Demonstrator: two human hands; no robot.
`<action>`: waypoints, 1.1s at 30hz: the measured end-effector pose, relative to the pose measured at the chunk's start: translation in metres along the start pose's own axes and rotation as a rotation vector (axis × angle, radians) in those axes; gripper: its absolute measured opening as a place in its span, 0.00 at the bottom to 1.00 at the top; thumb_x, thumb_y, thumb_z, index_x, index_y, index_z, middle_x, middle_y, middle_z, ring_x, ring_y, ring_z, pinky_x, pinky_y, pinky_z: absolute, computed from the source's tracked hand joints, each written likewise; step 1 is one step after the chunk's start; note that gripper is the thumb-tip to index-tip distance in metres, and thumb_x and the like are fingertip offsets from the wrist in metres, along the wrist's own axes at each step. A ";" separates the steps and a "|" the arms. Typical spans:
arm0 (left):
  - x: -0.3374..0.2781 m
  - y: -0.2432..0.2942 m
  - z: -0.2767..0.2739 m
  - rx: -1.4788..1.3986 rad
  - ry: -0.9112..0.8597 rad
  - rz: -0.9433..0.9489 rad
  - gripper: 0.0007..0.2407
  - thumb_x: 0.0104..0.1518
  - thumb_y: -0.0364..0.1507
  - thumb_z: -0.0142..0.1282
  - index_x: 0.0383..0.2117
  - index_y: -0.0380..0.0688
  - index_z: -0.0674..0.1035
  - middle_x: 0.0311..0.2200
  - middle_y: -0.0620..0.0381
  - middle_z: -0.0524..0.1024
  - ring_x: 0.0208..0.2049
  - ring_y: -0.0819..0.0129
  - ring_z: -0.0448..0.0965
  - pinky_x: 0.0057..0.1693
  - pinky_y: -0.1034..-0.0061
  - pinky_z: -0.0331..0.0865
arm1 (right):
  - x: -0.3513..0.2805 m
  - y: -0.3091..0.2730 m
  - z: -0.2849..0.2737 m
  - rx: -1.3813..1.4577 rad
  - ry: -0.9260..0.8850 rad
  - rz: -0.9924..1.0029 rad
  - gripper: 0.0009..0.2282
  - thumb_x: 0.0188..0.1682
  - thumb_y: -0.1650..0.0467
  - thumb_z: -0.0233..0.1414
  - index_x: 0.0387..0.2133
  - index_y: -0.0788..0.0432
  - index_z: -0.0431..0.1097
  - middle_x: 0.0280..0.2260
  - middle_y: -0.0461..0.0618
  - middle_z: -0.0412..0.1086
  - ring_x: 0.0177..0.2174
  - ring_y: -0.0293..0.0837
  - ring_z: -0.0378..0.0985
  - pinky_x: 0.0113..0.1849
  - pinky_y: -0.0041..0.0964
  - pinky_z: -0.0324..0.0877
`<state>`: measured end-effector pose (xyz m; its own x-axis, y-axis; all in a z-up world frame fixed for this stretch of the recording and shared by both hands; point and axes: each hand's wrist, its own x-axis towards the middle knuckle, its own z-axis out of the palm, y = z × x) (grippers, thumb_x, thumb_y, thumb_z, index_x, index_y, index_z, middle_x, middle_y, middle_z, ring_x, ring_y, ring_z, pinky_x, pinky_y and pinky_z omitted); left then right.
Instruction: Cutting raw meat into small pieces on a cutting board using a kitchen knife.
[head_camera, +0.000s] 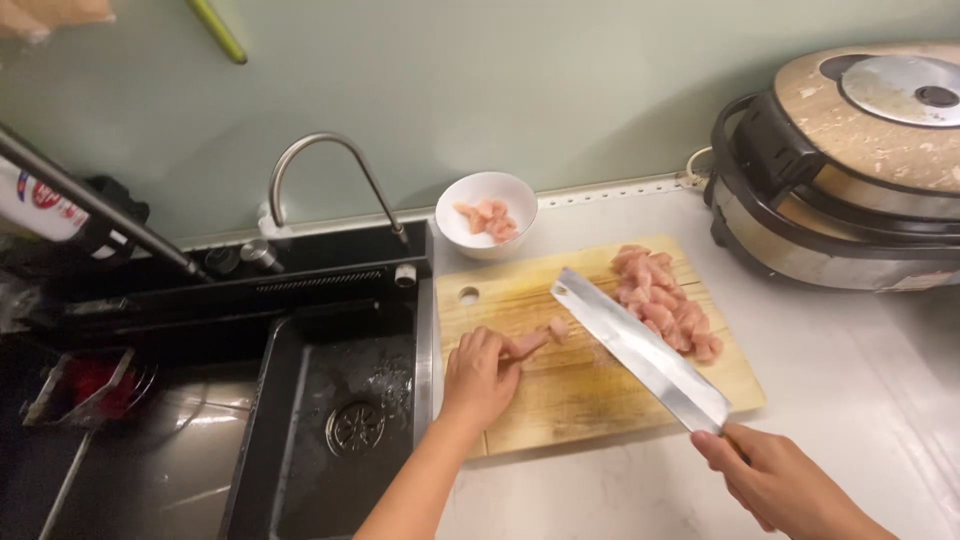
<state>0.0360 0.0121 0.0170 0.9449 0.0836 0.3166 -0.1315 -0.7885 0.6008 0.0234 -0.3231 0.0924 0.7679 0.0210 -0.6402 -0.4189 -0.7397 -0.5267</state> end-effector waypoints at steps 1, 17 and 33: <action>0.001 0.001 0.004 -0.004 0.003 -0.003 0.08 0.47 0.25 0.62 0.31 0.46 0.77 0.36 0.54 0.74 0.45 0.55 0.73 0.50 0.62 0.65 | -0.003 -0.007 0.002 -0.006 0.002 0.000 0.22 0.52 0.53 0.48 0.28 0.62 0.69 0.13 0.48 0.60 0.13 0.42 0.60 0.18 0.40 0.58; -0.031 -0.018 0.007 0.280 0.104 -0.111 0.09 0.47 0.21 0.52 0.34 0.44 0.70 0.40 0.51 0.67 0.47 0.56 0.67 0.54 0.60 0.59 | -0.025 -0.033 0.032 -0.559 -0.020 -0.080 0.26 0.51 0.48 0.41 0.36 0.56 0.75 0.22 0.52 0.76 0.21 0.50 0.81 0.30 0.44 0.77; -0.032 -0.007 0.004 0.334 0.065 -0.099 0.07 0.49 0.24 0.52 0.33 0.44 0.72 0.43 0.51 0.66 0.48 0.54 0.65 0.55 0.58 0.58 | -0.001 0.002 0.048 -0.515 0.026 -0.101 0.28 0.51 0.47 0.39 0.34 0.57 0.74 0.18 0.53 0.75 0.15 0.48 0.79 0.25 0.42 0.77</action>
<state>0.0084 0.0126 -0.0006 0.9256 0.1998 0.3215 0.0754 -0.9296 0.3608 -0.0009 -0.2927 0.0651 0.8066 0.0975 -0.5830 -0.0544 -0.9699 -0.2375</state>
